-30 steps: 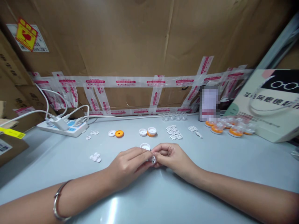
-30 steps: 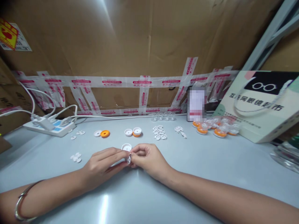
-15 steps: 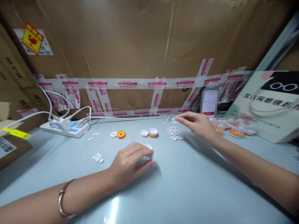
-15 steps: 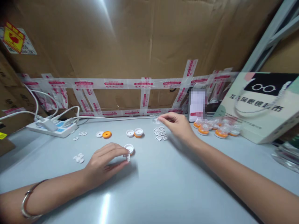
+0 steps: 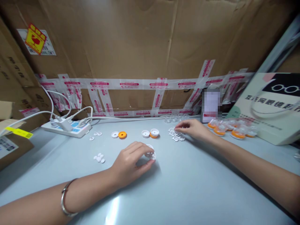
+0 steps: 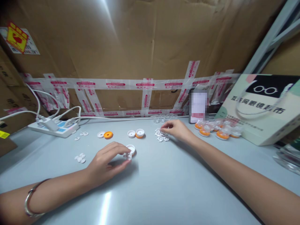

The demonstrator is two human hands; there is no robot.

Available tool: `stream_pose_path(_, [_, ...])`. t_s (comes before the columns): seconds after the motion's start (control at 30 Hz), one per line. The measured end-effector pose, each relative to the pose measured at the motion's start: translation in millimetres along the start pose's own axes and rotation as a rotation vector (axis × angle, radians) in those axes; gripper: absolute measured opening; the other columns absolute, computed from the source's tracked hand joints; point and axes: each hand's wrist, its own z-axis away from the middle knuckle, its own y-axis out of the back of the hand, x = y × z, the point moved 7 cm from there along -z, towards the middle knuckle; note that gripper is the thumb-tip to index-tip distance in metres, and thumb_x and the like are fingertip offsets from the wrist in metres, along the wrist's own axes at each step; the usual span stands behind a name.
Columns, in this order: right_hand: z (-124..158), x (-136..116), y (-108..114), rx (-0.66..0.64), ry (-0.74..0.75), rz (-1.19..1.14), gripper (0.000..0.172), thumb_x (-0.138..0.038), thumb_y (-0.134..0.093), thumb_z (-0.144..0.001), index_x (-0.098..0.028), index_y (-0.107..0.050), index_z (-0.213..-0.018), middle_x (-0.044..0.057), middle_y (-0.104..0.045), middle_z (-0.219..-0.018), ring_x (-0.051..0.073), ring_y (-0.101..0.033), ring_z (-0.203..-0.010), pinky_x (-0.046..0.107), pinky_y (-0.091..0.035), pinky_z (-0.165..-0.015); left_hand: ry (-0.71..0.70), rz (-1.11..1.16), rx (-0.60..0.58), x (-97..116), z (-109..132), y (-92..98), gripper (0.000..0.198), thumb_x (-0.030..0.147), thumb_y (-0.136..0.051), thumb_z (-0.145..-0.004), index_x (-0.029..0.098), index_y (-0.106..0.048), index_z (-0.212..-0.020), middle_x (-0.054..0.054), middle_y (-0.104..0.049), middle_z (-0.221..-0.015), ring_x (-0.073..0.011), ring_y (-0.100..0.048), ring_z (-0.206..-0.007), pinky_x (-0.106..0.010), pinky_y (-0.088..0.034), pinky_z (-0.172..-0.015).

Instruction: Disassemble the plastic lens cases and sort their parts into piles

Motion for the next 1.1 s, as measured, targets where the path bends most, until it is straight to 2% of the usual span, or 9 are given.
stream_pose_path(0.13, [27.4,-41.0,3.7,0.165,0.140,-0.045,0.025,-0.041,-0.061,-0.071,-0.016,-0.065,-0.069,0.005,-0.065,-0.072,0.017,-0.055,-0.067,0.028,-0.039,-0.061,0.021,-0.002,-0.025,-1.8,0.7,-2.4,0.010,0.015,-0.056,-0.079,0.015,-0.057,-0.089,-0.005,-0.063,-0.075,-0.0136,-0.057,-0.070,-0.026,-0.049,-0.064])
stream_pose_path(0.2, [47.4,-65.5,-13.0,0.070,0.223,-0.115,0.026,-0.041,-0.059,-0.074,-0.017,-0.063,-0.065,0.003,-0.064,-0.069,0.015,-0.055,-0.066,0.027,-0.040,-0.062,0.028,-0.003,-0.036,-2.6,1.2,-3.6,0.009,0.015,-0.056,-0.079,0.016,-0.057,-0.087,-0.005,-0.062,-0.075,-0.0133,-0.056,-0.069,-0.025,-0.048,-0.063])
stream_pose_path(0.3, [76.3,-89.8,-50.4,-0.217,0.252,-0.214,0.019,-0.037,-0.063,-0.073,-0.018,-0.065,-0.072,0.002,-0.066,-0.072,0.014,-0.057,-0.069,0.026,-0.042,-0.065,0.022,-0.004,-0.029,-2.1,1.2,-3.4,0.008,0.015,-0.057,-0.078,0.016,-0.057,-0.086,-0.005,-0.062,-0.074,-0.0132,-0.057,-0.069,-0.024,-0.049,-0.062])
stream_pose_path(0.43, [93.4,-95.2,-73.5,-0.372,0.186,-0.359,0.022,-0.035,-0.068,-0.069,-0.017,-0.065,-0.080,0.002,-0.067,-0.077,0.013,-0.058,-0.071,0.026,-0.046,-0.067,-0.026,0.000,-0.008,1.9,0.6,-2.0,0.011,0.015,-0.057,-0.078,0.016,-0.057,-0.089,-0.005,-0.062,-0.075,-0.0134,-0.058,-0.069,-0.024,-0.050,-0.061])
stream_pose_path(0.67, [91.6,-92.2,-74.2,-0.359,0.184,-0.457,0.014,-0.030,-0.059,-0.075,-0.017,-0.064,-0.076,0.003,-0.069,-0.076,0.014,-0.062,-0.072,0.027,-0.048,-0.070,-0.098,-0.019,0.019,6.1,3.9,-1.2,0.017,0.010,-0.056,-0.080,0.016,-0.056,-0.096,-0.005,-0.063,-0.078,-0.0129,-0.059,-0.072,-0.024,-0.051,-0.063])
stream_pose_path(0.77, [75.5,-87.6,-50.9,-0.227,0.213,-0.397,0.020,-0.037,-0.060,-0.073,-0.017,-0.064,-0.076,0.004,-0.068,-0.076,0.015,-0.062,-0.072,0.028,-0.048,-0.069,-0.064,-0.009,-0.001,2.6,3.7,-0.6,0.028,0.017,-0.060,-0.080,0.015,-0.052,-0.106,-0.009,-0.064,-0.088,-0.0162,-0.060,-0.083,-0.029,-0.053,-0.072])
stream_pose_path(0.9, [35.6,-56.4,18.3,0.020,0.146,-0.279,0.031,-0.046,-0.067,-0.065,-0.018,-0.065,-0.079,0.005,-0.068,-0.078,0.016,-0.061,-0.072,0.028,-0.047,-0.064,-0.025,-0.003,-0.003,-0.4,2.5,1.6,0.032,0.019,-0.060,-0.079,0.015,-0.050,-0.109,-0.010,-0.063,-0.094,-0.0181,-0.058,-0.090,-0.033,-0.052,-0.077])
stream_pose_path(1.0, [10.3,-22.8,55.9,-0.072,0.039,-0.075,0.029,-0.045,-0.068,-0.062,-0.020,-0.068,-0.078,0.005,-0.069,-0.079,0.018,-0.061,-0.073,0.028,-0.046,-0.062,0.001,0.011,-0.036,-1.6,2.2,-0.7,0.027,0.019,-0.057,-0.080,0.015,-0.051,-0.106,-0.009,-0.063,-0.090,-0.0178,-0.058,-0.087,-0.033,-0.051,-0.075])
stream_pose_path(1.1, [-0.8,10.3,73.5,-0.164,-0.111,0.184,0.017,-0.035,-0.069,-0.059,-0.020,-0.070,-0.067,0.005,-0.069,-0.069,0.020,-0.060,-0.064,0.029,-0.044,-0.054,0.065,0.018,-0.061,-5.8,2.0,-3.4,0.021,0.016,-0.052,-0.082,0.016,-0.053,-0.102,-0.008,-0.062,-0.089,-0.0171,-0.058,-0.084,-0.033,-0.050,-0.074])
